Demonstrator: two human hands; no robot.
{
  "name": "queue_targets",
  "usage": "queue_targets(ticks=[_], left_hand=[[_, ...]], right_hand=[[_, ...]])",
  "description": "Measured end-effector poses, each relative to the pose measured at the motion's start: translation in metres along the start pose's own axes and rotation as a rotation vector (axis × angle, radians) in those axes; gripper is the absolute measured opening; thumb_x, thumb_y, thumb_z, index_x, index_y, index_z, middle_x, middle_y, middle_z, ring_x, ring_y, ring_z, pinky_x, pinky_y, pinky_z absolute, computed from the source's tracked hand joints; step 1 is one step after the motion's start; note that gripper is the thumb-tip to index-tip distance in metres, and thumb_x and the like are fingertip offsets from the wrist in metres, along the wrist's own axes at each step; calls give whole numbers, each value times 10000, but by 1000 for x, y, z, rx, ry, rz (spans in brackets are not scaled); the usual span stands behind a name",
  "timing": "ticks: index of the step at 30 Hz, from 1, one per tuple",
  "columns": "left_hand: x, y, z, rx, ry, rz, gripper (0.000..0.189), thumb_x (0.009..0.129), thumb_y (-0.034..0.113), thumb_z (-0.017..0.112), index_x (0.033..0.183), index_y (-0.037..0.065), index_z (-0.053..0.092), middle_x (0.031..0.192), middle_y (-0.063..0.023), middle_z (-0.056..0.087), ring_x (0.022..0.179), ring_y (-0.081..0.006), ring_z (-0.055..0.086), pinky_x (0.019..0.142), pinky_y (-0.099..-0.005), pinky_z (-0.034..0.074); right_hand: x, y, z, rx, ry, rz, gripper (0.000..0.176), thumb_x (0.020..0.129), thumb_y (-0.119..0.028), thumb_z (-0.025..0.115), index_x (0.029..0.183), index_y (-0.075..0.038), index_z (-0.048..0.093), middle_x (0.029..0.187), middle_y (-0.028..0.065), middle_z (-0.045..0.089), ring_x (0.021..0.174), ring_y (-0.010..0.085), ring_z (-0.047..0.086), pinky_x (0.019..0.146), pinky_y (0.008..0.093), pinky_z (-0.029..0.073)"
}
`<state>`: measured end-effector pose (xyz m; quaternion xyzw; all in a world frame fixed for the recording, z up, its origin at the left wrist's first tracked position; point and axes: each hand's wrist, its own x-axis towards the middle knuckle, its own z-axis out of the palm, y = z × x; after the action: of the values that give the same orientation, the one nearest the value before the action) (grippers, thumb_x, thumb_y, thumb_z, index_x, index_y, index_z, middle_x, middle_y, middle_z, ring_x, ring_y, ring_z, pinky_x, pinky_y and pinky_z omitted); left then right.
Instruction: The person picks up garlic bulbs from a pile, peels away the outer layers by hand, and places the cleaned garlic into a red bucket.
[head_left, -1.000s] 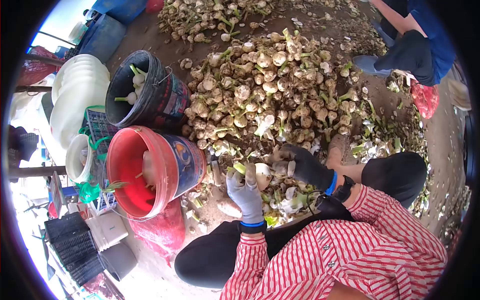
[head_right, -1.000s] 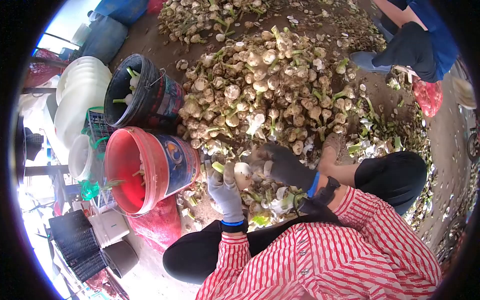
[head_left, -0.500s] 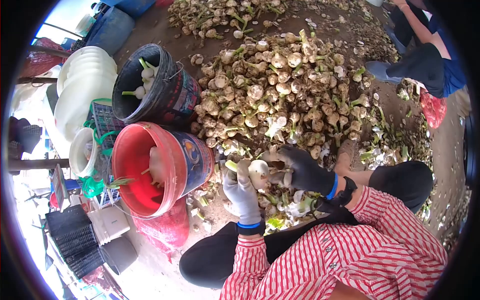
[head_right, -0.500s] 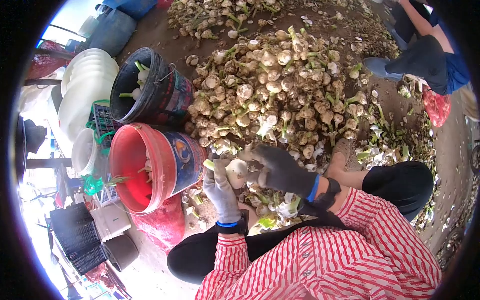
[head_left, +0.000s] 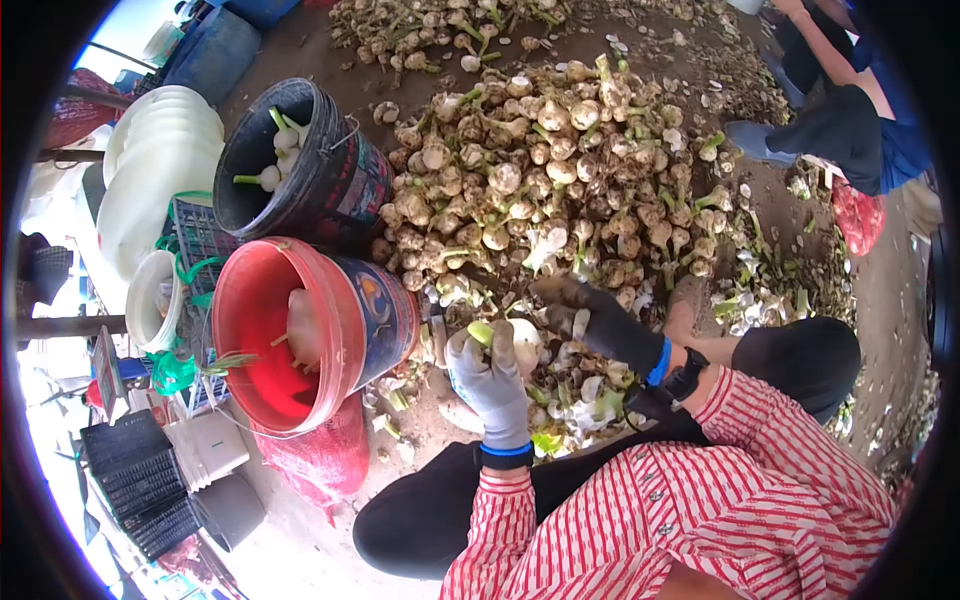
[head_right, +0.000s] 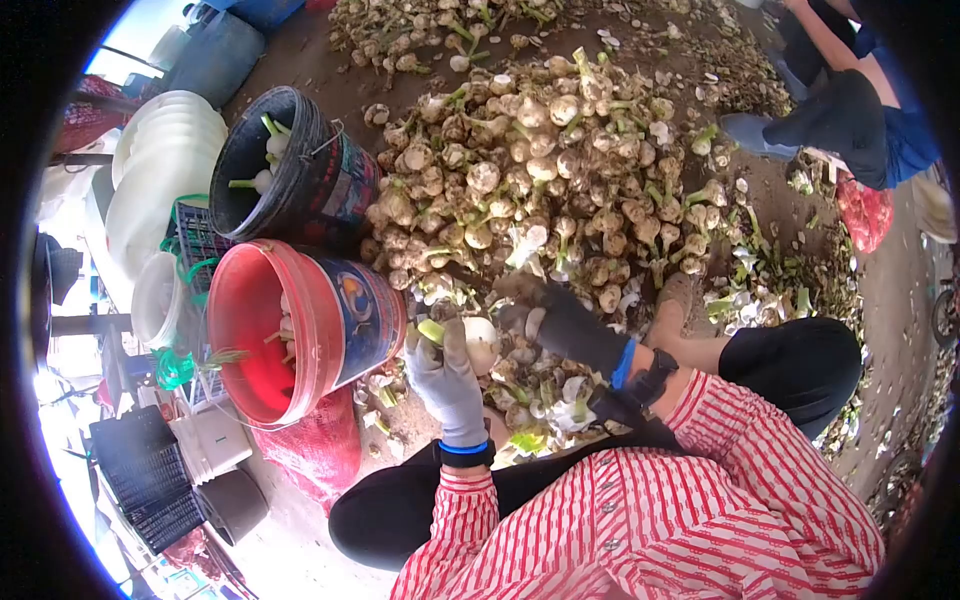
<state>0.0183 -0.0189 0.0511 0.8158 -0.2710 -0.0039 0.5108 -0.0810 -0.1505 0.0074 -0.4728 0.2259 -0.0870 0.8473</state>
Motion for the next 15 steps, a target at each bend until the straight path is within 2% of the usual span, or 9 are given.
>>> queue_targets(ticks=[3, 4, 5, 7, 8, 10, 11, 13, 15], left_hand=[[2, 3, 1, 28, -69, 164, 151, 814, 193, 617, 825, 44, 592, 831, -82, 530, 753, -229, 509, 680, -339, 405], [2, 0, 2, 27, -81, 224, 140, 821, 192, 601, 825, 52, 593, 829, -83, 532, 763, -238, 513, 695, -345, 409], [2, -1, 1, 28, -81, 223, 140, 821, 192, 601, 825, 52, 593, 829, -83, 532, 763, -238, 513, 695, -345, 409], [2, -3, -3, -52, -86, 125, 177, 843, 199, 587, 818, 26, 610, 803, -58, 552, 737, -175, 529, 693, -280, 418], [1, -5, -4, -50, -82, 124, 177, 843, 199, 587, 818, 26, 610, 803, -58, 552, 737, -175, 529, 693, -280, 418], [1, -8, -6, -461, -104, -208, 211, 869, 222, 558, 826, 21, 605, 813, -35, 571, 749, -122, 527, 706, -255, 422], [2, -8, -6, -461, -100, -209, 211, 869, 222, 558, 826, 21, 605, 813, -35, 571, 749, -122, 527, 706, -255, 422], [3, -8, -7, -434, -146, -228, 267, 879, 258, 546, 838, -1, 595, 822, -42, 540, 758, -127, 519, 686, -254, 409], [2, -9, -5, -418, -166, -198, 289, 880, 277, 541, 836, -3, 595, 810, -43, 549, 753, -129, 525, 684, -254, 413]], right_hand=[[1, -14, 17, -495, -117, -49, 415, 890, -201, 529, 1253, -33, 417, 1016, 13, 535, 906, 83, 491, 790, 214, 404], [4, -14, 19, -805, -177, -254, 419, 898, -242, 517, 1247, -32, 421, 1038, 32, 523, 926, 80, 481, 792, 210, 406], [5, -14, 18, -804, -178, -254, 419, 898, -242, 517, 1247, -32, 421, 1038, 32, 523, 926, 80, 481, 792, 210, 406], [5, -14, 19, -397, -265, -30, 359, 875, -132, 508, 1212, -22, 447, 986, 55, 585, 854, 124, 571, 684, 258, 445], [3, -13, 17, -398, -269, -30, 359, 875, -132, 508, 1212, -22, 447, 986, 55, 585, 854, 124, 571, 684, 258, 445], [-3, -12, 10, -80, -210, 26, 397, 879, -120, 506, 1253, -30, 409, 1009, 40, 543, 877, 142, 553, 720, 261, 452], [-5, -13, 9, 79, -179, 55, 418, 881, -115, 506, 1274, -33, 390, 1021, 33, 522, 889, 150, 544, 738, 263, 456], [-7, -27, 7, 79, -213, 9, 415, 857, -102, 545, 1254, -54, 436, 1091, 56, 499, 949, 158, 535, 778, 283, 458], [-7, -41, 13, -697, -289, -509, 349, 790, -67, 627, 1131, -84, 559, 1109, 96, 556, 1001, 166, 523, 844, 279, 420]])
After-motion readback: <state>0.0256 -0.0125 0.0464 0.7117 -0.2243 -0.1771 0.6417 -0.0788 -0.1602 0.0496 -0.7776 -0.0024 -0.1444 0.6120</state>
